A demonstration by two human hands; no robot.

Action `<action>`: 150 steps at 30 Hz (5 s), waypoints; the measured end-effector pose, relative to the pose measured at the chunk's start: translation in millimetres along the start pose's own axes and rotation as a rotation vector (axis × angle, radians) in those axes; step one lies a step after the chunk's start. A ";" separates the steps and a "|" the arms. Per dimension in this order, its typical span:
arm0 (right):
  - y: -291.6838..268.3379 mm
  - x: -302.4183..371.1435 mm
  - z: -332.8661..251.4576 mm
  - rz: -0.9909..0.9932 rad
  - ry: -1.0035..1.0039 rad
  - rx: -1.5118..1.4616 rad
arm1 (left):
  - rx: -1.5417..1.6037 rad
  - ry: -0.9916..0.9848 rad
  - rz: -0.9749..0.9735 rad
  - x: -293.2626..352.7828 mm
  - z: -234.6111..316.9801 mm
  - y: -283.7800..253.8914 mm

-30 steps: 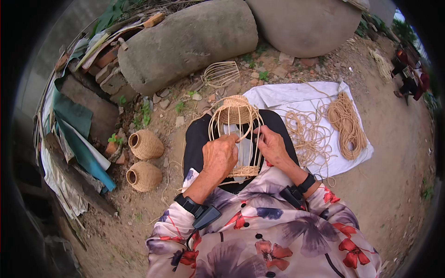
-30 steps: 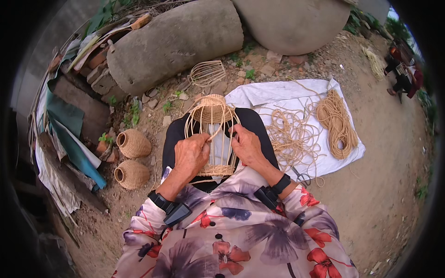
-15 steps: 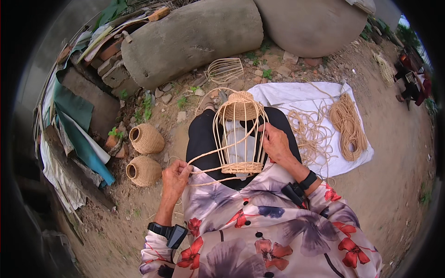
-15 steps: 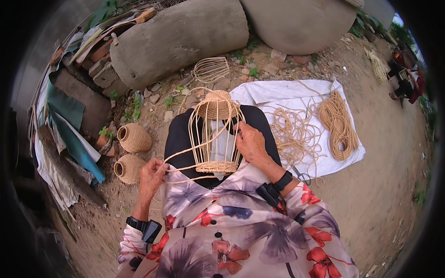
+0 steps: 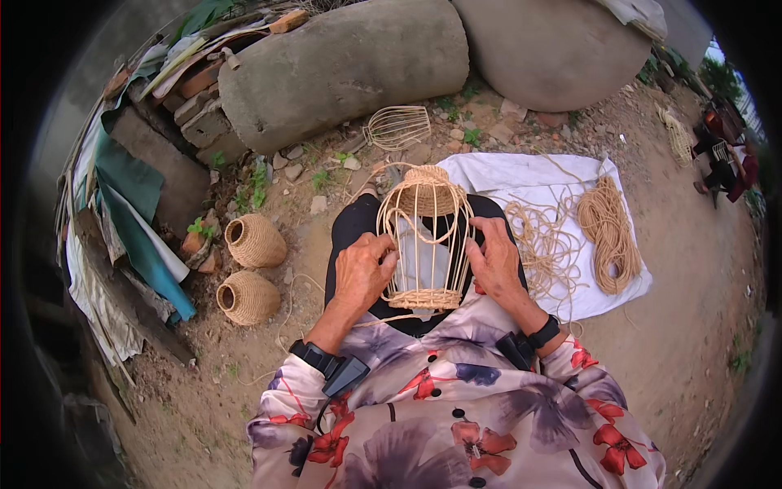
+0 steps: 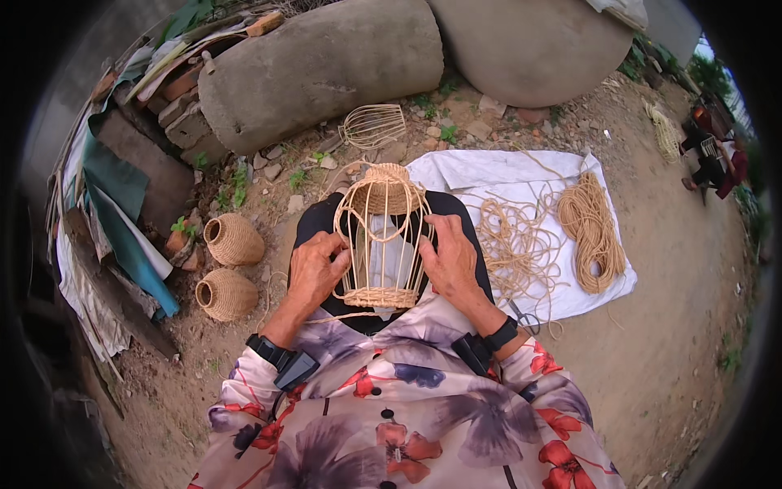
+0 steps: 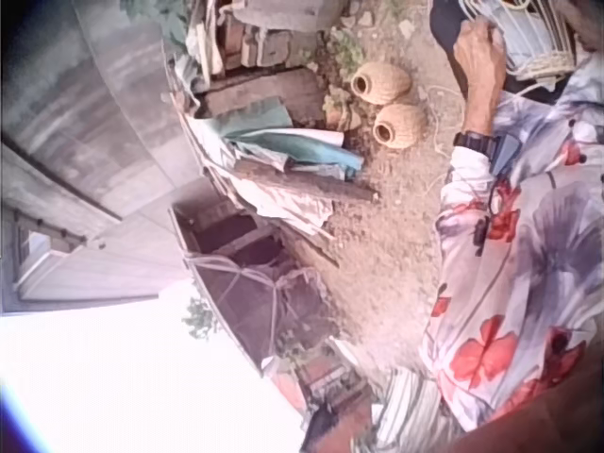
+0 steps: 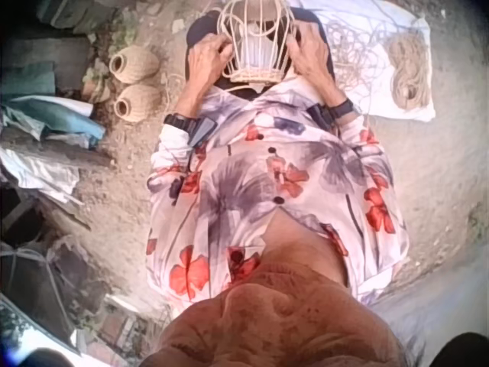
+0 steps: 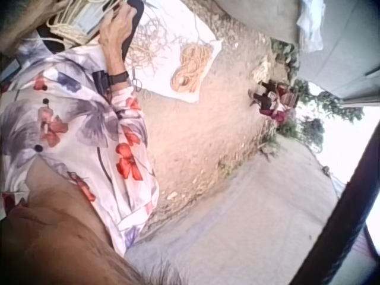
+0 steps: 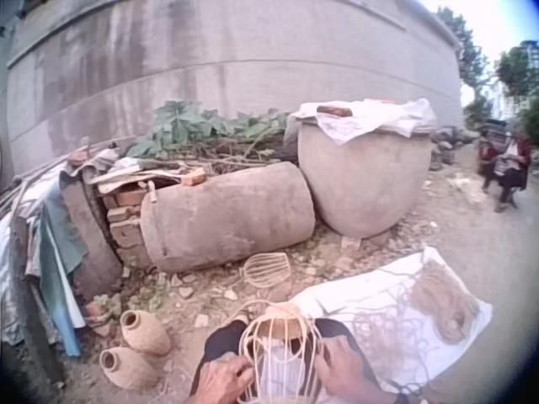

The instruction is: Weaving a small decorative rattan cage or basket by hand.

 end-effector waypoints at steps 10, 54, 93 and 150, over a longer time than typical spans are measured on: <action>6.5 -1.0 -22.6 -0.170 0.059 -0.093 | -0.049 0.151 -0.005 -13.4 56.5 -3.4; 20.1 -4.1 20.7 -0.197 0.269 -0.222 | 0.053 -0.105 -0.050 -19.9 7.8 0.6; 17.0 -16.7 14.2 -0.052 0.196 -0.117 | 0.055 -0.378 0.229 95.1 -69.3 -66.0; 21.8 -18.1 19.0 -0.266 0.443 -0.474 | 0.040 0.094 -0.111 35.0 20.0 -27.7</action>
Point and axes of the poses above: each hand's wrist, its own x-axis away from the middle knuckle, its own y-axis out of the palm, z = x × y, the point moved 7 cm from there along -x, towards the middle knuckle, and after that the axes turned 1 degree about x, right-handed, at the moved point
